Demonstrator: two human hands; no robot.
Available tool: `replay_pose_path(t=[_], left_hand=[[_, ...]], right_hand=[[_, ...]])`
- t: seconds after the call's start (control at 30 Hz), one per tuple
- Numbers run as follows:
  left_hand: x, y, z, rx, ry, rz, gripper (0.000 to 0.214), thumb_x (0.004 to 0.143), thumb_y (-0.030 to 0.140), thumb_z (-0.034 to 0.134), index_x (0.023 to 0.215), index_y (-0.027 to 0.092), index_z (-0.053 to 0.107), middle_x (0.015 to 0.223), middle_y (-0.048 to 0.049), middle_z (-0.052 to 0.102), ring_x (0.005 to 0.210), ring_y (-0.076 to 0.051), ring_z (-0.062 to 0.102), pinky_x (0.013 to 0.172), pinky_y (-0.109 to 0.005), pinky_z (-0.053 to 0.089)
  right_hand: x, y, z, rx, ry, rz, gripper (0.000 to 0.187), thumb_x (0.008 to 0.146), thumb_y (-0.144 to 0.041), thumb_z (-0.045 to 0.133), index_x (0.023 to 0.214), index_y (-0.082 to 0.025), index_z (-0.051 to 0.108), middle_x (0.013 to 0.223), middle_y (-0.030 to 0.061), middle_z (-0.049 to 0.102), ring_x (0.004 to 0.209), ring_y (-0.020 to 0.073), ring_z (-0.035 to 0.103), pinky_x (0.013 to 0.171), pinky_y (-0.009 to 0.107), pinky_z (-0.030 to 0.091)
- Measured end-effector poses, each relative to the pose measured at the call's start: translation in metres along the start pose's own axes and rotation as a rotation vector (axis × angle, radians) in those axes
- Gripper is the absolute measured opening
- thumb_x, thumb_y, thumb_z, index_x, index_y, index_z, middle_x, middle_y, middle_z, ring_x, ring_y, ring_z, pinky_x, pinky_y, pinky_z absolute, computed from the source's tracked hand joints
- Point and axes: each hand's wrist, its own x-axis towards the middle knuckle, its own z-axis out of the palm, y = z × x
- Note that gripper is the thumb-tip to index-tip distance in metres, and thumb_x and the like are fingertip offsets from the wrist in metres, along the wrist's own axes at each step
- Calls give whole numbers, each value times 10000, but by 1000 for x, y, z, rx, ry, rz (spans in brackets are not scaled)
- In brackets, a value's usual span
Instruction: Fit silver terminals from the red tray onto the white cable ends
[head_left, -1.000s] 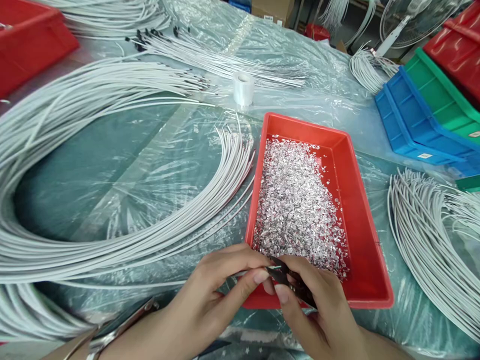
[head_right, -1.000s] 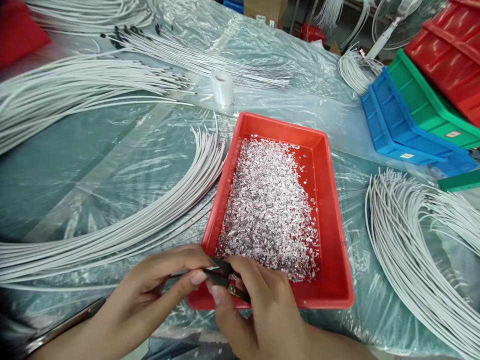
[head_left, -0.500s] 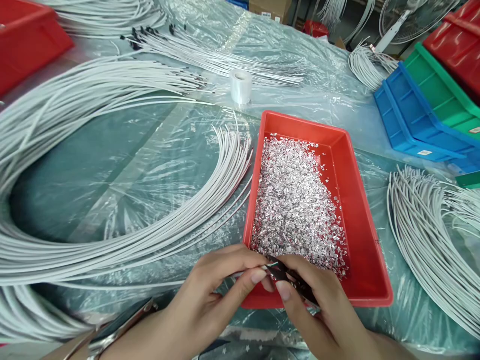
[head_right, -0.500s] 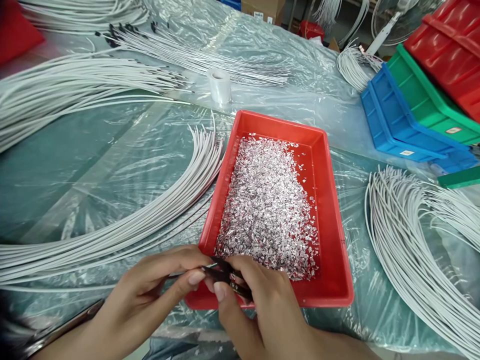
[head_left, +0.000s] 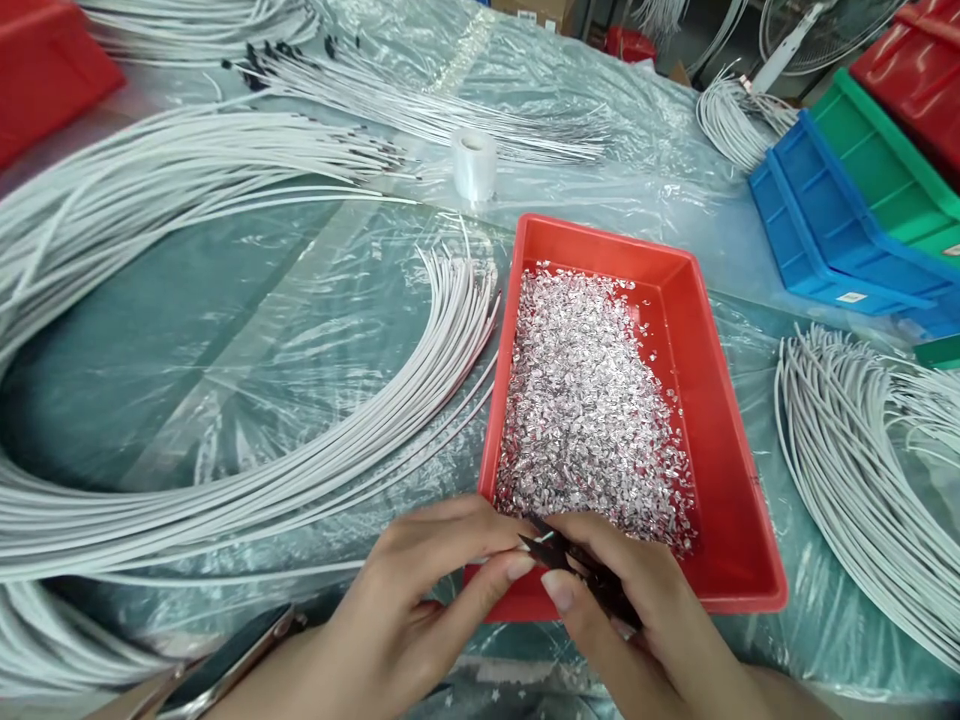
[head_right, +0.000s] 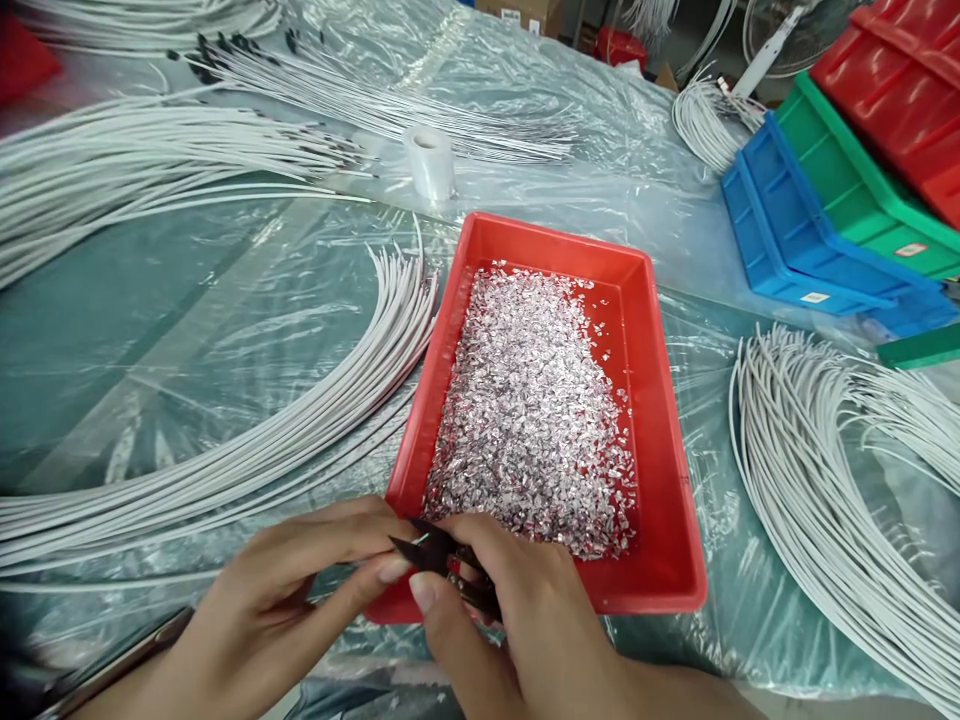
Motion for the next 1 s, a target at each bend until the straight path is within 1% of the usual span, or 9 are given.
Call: replay_pose_path(t=[0.13, 0.3, 0.4, 0.5, 0.63, 0.7, 0.83, 0.9, 1.0], left_hand=[[-1, 0, 0, 29, 8, 29, 184, 912, 55, 532, 959, 227, 577, 889, 40, 649, 798, -74, 616, 739, -156, 473], [-2, 1, -2, -6, -13, -10, 198, 915, 63, 521, 984, 231, 598, 887, 37, 655, 779, -73, 612, 726, -151, 484], [-2, 1, -3, -18, 30, -14, 232, 913, 70, 531, 1034, 249, 616, 887, 39, 673, 775, -72, 622, 724, -146, 493], [-3, 1, -3, 27, 88, -28, 197, 911, 117, 560, 1045, 236, 642, 912, 10, 710, 796, -99, 660, 718, -166, 515], [-2, 2, -2, 54, 123, -62, 158, 907, 151, 574, 1028, 215, 652, 946, -25, 731, 805, -134, 687, 713, -199, 531], [0, 5, -3, 33, 80, -45, 161, 911, 131, 556, 1007, 230, 640, 894, 3, 721, 761, -114, 675, 691, -185, 518], [4, 11, -8, 31, -110, -34, 194, 923, 95, 509, 986, 242, 620, 828, 32, 665, 730, -97, 620, 662, -186, 476], [6, 14, -10, 59, -176, -53, 235, 926, 86, 499, 1039, 260, 610, 871, 27, 647, 779, -107, 601, 686, -203, 458], [10, 18, -13, 39, -290, -63, 275, 937, 65, 477, 1068, 273, 599, 877, 27, 626, 798, -112, 571, 694, -213, 432]], right_hand=[[2, -4, 0, 20, -21, 48, 209, 899, -296, 499, 1038, -173, 596, 759, 19, 699, 629, 146, 651, 566, 249, 494], [0, -7, -2, -3, -3, 53, 215, 896, -281, 498, 1056, -178, 599, 790, 24, 713, 643, 142, 659, 586, 234, 516], [-1, -5, -3, 6, -16, 47, 226, 895, -274, 492, 1080, -186, 588, 796, 25, 717, 677, 150, 678, 612, 234, 539], [-2, -4, -9, -13, -39, -2, 218, 914, -277, 448, 1070, -203, 582, 747, 21, 706, 622, 153, 670, 571, 232, 547], [-2, -1, -19, -93, 34, -73, 162, 920, -294, 480, 1027, -224, 579, 628, -22, 646, 489, 134, 597, 496, 230, 521], [-2, 1, -22, -75, 64, -79, 153, 894, -302, 555, 1026, -228, 576, 650, -32, 649, 512, 126, 604, 501, 215, 518], [-1, 5, -26, -34, 69, -101, 178, 886, -253, 597, 1064, -253, 597, 831, -20, 709, 683, 122, 667, 614, 203, 521], [-1, 5, -29, -60, -20, -113, 223, 892, -211, 596, 1106, -274, 595, 904, -27, 717, 743, 112, 675, 669, 201, 508], [-1, 4, -35, -80, -171, -125, 244, 882, -151, 594, 1092, -274, 605, 868, -40, 712, 705, 95, 660, 658, 204, 481]])
